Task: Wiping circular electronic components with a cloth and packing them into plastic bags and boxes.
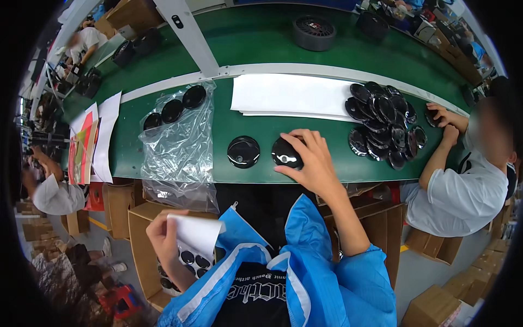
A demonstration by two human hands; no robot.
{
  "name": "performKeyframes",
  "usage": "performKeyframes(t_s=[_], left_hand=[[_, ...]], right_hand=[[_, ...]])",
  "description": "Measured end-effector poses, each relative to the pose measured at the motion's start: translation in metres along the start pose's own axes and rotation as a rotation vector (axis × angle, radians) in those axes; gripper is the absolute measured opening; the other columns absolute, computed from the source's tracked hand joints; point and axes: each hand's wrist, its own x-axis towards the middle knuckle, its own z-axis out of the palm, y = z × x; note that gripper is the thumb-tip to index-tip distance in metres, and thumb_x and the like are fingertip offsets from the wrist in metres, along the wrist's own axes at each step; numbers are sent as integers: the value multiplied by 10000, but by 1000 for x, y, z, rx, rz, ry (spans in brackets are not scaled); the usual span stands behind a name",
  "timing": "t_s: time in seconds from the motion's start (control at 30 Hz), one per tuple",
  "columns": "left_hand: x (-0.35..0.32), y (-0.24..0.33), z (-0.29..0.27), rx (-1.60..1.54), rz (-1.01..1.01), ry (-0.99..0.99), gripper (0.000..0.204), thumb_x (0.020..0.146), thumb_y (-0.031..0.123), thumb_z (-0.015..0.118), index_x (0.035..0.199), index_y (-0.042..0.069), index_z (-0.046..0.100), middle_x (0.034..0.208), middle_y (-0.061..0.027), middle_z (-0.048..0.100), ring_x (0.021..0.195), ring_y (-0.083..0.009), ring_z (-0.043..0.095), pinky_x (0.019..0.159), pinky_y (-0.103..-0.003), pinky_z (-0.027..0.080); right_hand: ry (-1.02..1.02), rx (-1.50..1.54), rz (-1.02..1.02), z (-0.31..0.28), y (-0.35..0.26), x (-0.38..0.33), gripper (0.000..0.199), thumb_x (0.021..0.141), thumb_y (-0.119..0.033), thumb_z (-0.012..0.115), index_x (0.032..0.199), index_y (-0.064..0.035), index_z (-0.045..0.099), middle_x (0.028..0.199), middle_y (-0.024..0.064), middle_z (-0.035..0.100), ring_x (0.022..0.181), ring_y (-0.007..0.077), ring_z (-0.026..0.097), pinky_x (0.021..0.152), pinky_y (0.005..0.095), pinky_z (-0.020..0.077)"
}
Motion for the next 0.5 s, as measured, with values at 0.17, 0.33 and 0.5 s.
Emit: performKeyframes(t_s=[0.17, 0.33, 0.5], left_hand=[[32, 1, 51, -85, -79, 1, 221, 1105, 122, 641, 1060, -63, 753, 1006, -101, 800, 845, -107, 696, 739, -260, 517], [52, 14, 80, -53, -157, 108, 237, 1107, 140, 660, 1087, -74, 759, 982, -83, 792, 816, -95, 703, 698, -245, 535], [60, 35, 115, -194, -115, 135, 196, 1076, 99, 689, 1091, -79, 770, 1158, -138, 783, 991, -133, 732, 779, -260, 580]], right_hand=[[103, -52, -14, 19, -6, -3, 711, 833, -304, 905, 1443, -34, 659, 1328, 145, 641, 1296, 353, 580, 1091, 447, 475], [381, 297, -33, 12, -40, -22, 723, 897, -179, 856, 1535, -6, 560, 1287, 167, 662, 1184, 289, 663, 986, 388, 557], [75, 900, 354, -1, -128, -42, 810, 934, -72, 808, 1634, -14, 405, 1273, 173, 689, 1131, 213, 696, 959, 370, 589]])
